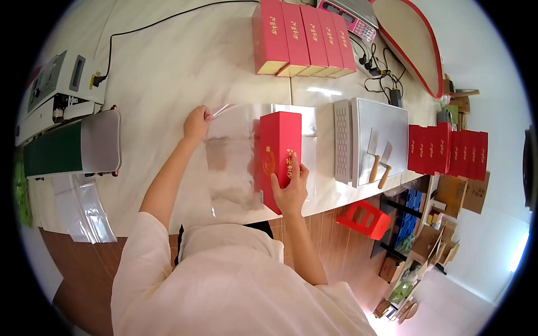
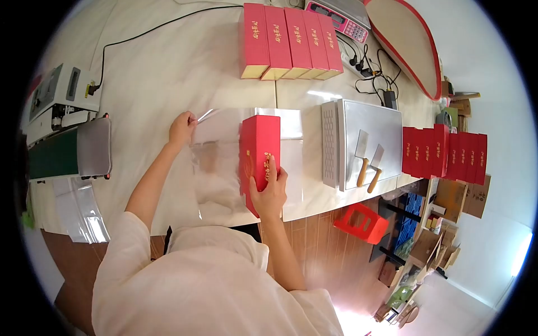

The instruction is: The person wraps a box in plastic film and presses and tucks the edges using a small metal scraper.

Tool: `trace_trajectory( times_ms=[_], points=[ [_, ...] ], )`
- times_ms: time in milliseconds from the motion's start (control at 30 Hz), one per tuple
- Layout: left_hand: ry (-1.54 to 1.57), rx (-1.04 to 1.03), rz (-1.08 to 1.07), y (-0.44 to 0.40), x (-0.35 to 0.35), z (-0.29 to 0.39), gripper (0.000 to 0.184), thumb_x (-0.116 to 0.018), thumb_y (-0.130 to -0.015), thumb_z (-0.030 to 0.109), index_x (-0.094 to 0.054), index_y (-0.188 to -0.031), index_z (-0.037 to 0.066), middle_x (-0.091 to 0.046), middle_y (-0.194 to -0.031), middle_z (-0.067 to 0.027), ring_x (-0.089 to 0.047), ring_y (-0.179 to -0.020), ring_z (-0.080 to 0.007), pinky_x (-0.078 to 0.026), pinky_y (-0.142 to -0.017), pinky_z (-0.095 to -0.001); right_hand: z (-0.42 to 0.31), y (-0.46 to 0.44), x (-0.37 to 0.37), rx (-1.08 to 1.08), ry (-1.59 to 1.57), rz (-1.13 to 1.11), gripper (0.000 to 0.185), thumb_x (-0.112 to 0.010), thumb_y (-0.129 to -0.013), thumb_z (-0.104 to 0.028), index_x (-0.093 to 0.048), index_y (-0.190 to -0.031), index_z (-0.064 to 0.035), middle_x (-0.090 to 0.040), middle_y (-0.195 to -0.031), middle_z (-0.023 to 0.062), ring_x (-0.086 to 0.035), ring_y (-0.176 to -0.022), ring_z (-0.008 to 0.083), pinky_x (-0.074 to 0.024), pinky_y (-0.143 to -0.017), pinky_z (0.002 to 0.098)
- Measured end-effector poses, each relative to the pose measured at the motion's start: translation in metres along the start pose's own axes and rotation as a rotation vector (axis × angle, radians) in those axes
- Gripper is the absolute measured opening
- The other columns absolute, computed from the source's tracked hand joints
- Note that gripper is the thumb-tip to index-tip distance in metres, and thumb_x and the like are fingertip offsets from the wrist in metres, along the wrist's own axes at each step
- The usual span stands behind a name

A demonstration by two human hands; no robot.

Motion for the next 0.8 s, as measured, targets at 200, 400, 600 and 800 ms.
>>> trace_trajectory(
  times_ms=[200,400,600,800],
  points=[
    [0.013,0.047,-0.006,-0.002,0.003,-0.003,0.015,-0.068,-0.084,0.019,-0.062,-0.087,0.006,-0.065,-0.087,-0.0102,-0.063,-0.083,-0.0305,-0.048,-0.073,-0.0420,-0.006,-0.004,-0.027,0.064,0.155,-0.040,0.081,-0.073,-0.078,-0.021,-0.034,-0.149,-0.0184,-0.046,-0.125,0.0218,-0.057,-0.105,0.0368,-0.0552,-0.079,0.0423],
    [-0.050,0.047,0.026,-0.007,0.006,0.005,0.015,-0.062,-0.089,0.018,-0.064,-0.102,0.010,-0.065,-0.110,-0.0079,-0.060,-0.102,-0.0275,-0.048,-0.083,-0.0418,-0.001,-0.001,-0.039,0.138,0.240,-0.010,0.087,-0.072,-0.078,-0.020,-0.025,-0.151,-0.0104,-0.045,-0.121,0.0277,-0.054,-0.103,0.0425,-0.0531,-0.080,0.0458],
    [-0.416,-0.562,-0.051,-0.016,-0.026,0.054,0.053,-0.047,-0.099,0.031,-0.039,-0.145,0.006,-0.035,-0.153,-0.0078,-0.030,-0.143,-0.0227,-0.022,-0.117,-0.0428,-0.002,-0.001,-0.040,0.150,0.289,0.028,0.086,-0.070,-0.078,-0.021,-0.026,-0.150,-0.0056,-0.046,-0.119,0.0278,-0.053,-0.103,0.0437,-0.0509,-0.082,0.0470],
    [-0.514,-0.347,-0.132,-0.003,-0.026,0.025,0.064,-0.043,-0.100,0.039,-0.026,-0.150,0.003,-0.022,-0.159,-0.0084,-0.018,-0.148,-0.0205,-0.015,-0.120,-0.0406,0.003,-0.001,-0.041,0.155,0.269,0.052,0.085,-0.069,-0.077,-0.031,-0.031,-0.149,-0.0068,-0.046,-0.117,0.0269,-0.053,-0.097,0.0406,-0.0495,-0.080,0.0457]
  ],
)
Point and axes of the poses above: each hand's wrist, its own y-axis away from the middle knuckle, its own x-axis out of the back of the hand, z = x × y, the point moved 8 cm from there along -y, towards the middle knuckle
